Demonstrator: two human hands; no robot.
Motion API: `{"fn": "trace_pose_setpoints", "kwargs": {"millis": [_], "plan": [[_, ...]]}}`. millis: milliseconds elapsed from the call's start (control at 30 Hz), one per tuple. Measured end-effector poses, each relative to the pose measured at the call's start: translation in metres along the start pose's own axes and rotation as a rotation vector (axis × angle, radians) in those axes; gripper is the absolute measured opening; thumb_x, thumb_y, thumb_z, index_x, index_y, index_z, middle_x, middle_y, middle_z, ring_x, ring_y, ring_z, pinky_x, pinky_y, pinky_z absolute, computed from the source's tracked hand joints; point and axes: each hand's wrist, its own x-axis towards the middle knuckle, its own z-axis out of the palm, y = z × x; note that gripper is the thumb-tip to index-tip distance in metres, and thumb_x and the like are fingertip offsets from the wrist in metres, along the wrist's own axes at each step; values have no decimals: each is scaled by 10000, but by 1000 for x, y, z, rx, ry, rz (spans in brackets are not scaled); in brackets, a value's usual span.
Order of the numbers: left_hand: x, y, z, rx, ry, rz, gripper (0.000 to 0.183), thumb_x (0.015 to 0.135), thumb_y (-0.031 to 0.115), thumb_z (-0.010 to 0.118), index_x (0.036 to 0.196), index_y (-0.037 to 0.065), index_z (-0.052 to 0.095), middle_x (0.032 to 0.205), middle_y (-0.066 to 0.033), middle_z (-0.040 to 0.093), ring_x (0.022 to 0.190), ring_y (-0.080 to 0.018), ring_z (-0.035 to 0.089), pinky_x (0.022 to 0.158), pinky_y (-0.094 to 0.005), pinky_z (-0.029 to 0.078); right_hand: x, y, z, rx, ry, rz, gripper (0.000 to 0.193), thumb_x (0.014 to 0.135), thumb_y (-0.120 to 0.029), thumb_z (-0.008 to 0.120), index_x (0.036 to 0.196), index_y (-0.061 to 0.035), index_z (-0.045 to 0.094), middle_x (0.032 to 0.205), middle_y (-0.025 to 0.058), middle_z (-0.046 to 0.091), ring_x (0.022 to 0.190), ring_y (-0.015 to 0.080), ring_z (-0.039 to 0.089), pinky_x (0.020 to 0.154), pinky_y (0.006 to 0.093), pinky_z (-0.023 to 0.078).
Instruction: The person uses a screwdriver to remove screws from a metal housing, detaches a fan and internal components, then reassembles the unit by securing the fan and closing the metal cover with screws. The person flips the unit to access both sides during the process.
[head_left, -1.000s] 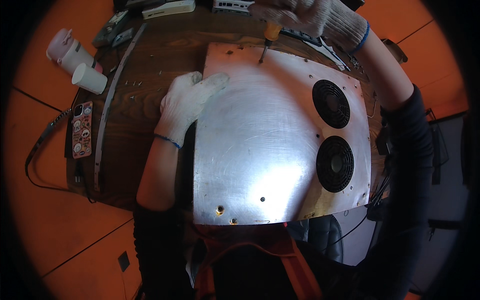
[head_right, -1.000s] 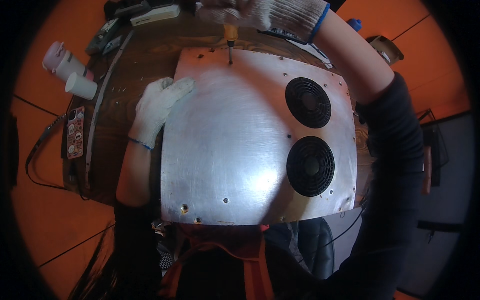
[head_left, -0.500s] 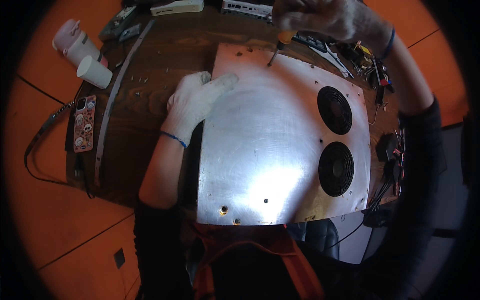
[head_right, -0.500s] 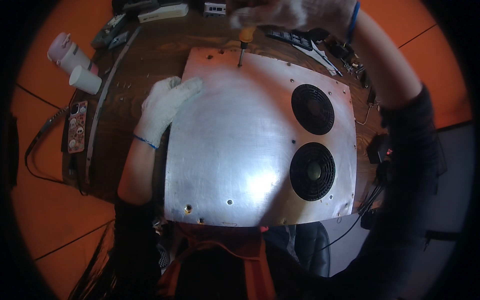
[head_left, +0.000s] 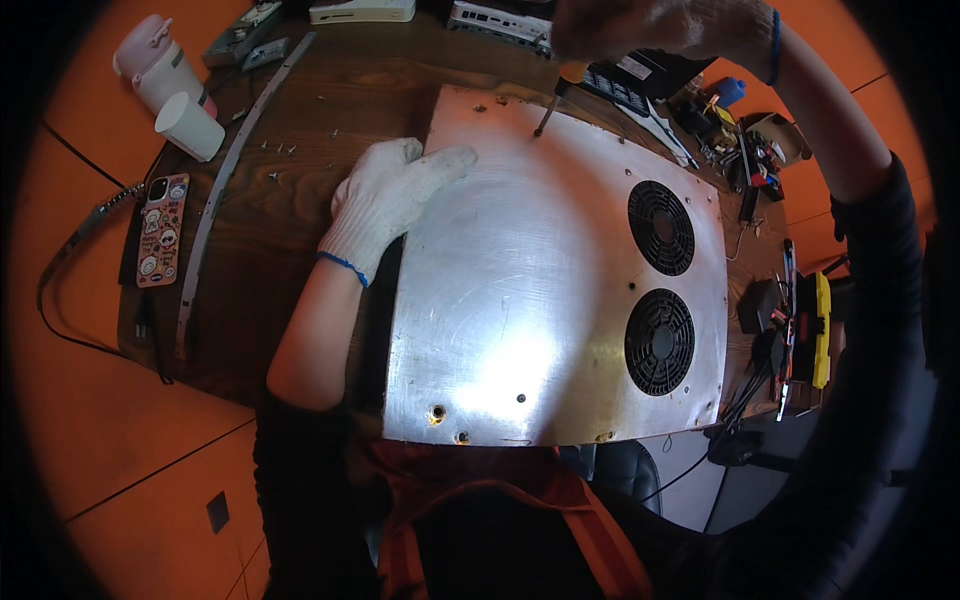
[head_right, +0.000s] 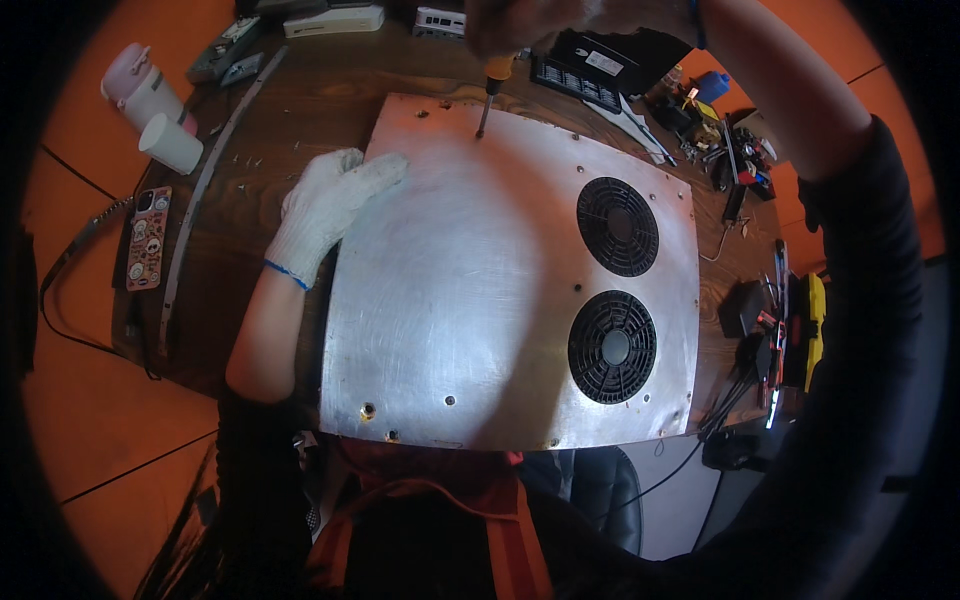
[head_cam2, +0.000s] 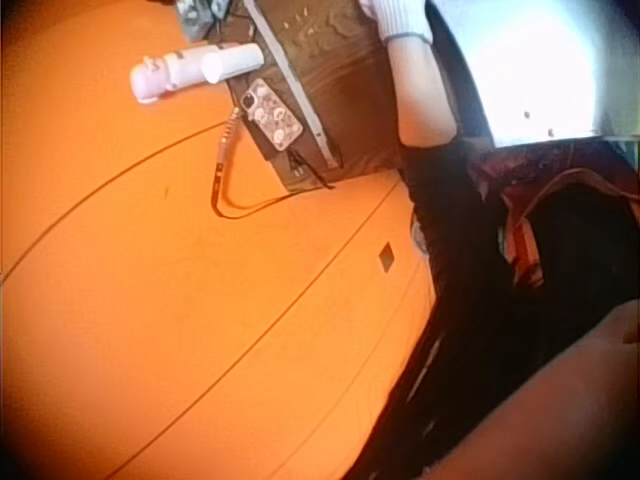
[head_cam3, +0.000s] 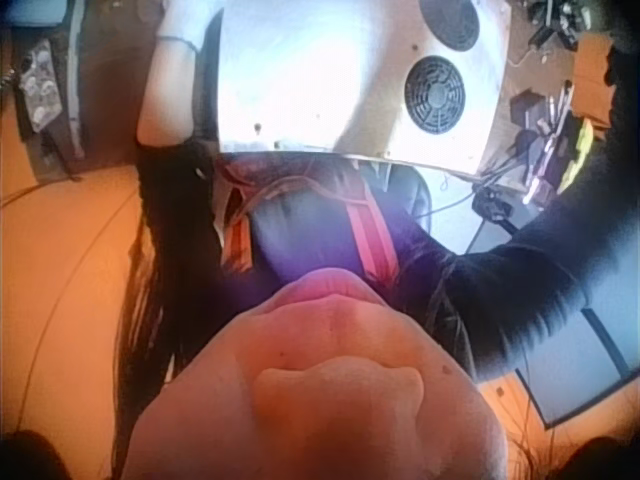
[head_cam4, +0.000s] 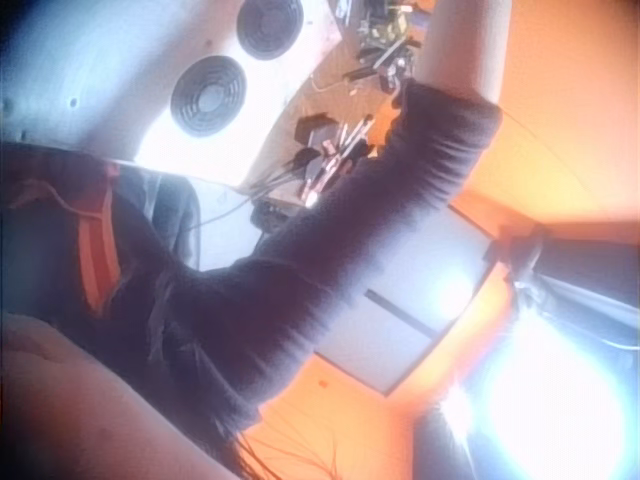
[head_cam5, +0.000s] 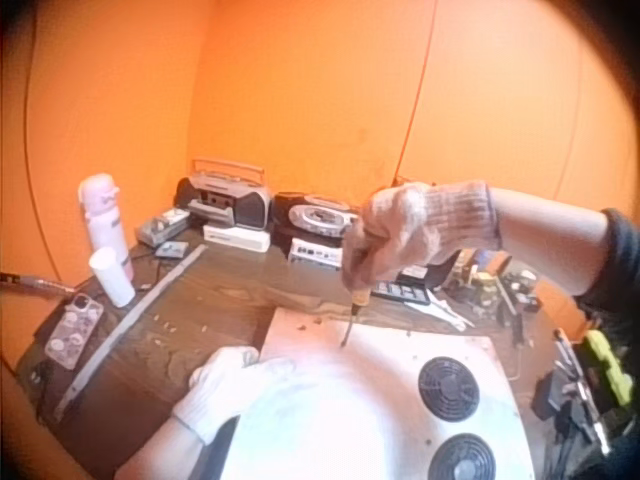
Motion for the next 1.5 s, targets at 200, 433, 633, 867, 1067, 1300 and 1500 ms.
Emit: {"fn": "trace_pose_setpoints", "kwargs": {"millis": [200, 433, 633, 867, 1067, 1300, 1500], "plan": [[1, 2, -1, 22, -40, -27, 837, 767, 726, 741, 1196, 8, 702, 1054, -153, 722, 1010, -254, 682, 957, -405, 503, -14, -27, -5, -187, -24, 276, 414, 1030, -423, 562, 1064, -46, 728, 976, 81, 751, 858, 176, 695, 781, 325, 553], [-1, 2, -1, 38, -24, -26, 866, 761, 736, 746, 1194, -13, 697, 1073, -176, 721, 1044, -265, 674, 985, -422, 489, -12, -21, 5, -261, 32, 369, 444, 1040, -434, 545, 1078, -32, 727, 924, 94, 739, 822, 186, 696, 773, 352, 549], [-3, 2, 0, 6, 11, -9, 919, 768, 722, 747, 1293, -27, 652, 1173, -212, 701, 1130, -297, 657, 1040, -438, 462, -13, -32, 12, -155, 212, 438, 536, 1050, -498, 497, 1022, -13, 721, 831, 99, 717, 804, 206, 688, 793, 399, 532], [-1, 4, -6, -4, -106, -21, 1042, 777, 733, 727, 1451, -38, 533, 1333, -252, 640, 1271, -344, 604, 1117, -460, 421, -28, -15, 13, -183, 172, 98, 596, 1027, -572, 507, 1083, -20, 727, 871, 109, 721, 832, 209, 703, 803, 383, 547], [-4, 8, -4, 22, -61, -74, 1019, 785, 643, 793, 1452, -73, 513, 1365, -251, 631, 1273, -307, 607, 1114, -382, 439, -20, -17, 16, -110, 260, 347, 513, 1025, -500, 552, 1115, -25, 722, 906, 123, 725, 860, 190, 725, 766, 339, 579], [-2, 5, -6, 65, -104, -48, 1063, 783, 749, 715, 1470, -37, 509, 1354, -259, 622, 1270, -347, 602, 1112, -486, 424, -30, 0, 16, -101, 438, 111, 488, 1012, -489, 598, 1119, -31, 730, 867, 90, 720, 778, 143, 672, 682, 302, 536], [-5, 7, -3, 41, -33, -59, 1022, 794, 660, 770, 1461, -67, 504, 1402, -258, 604, 1307, -328, 585, 1137, -398, 418, 2, 48, 33, 193, 406, -149, 430, 975, -429, 618, 1118, -45, 746, 927, 113, 744, 773, 187, 679, 687, 334, 546]]}}
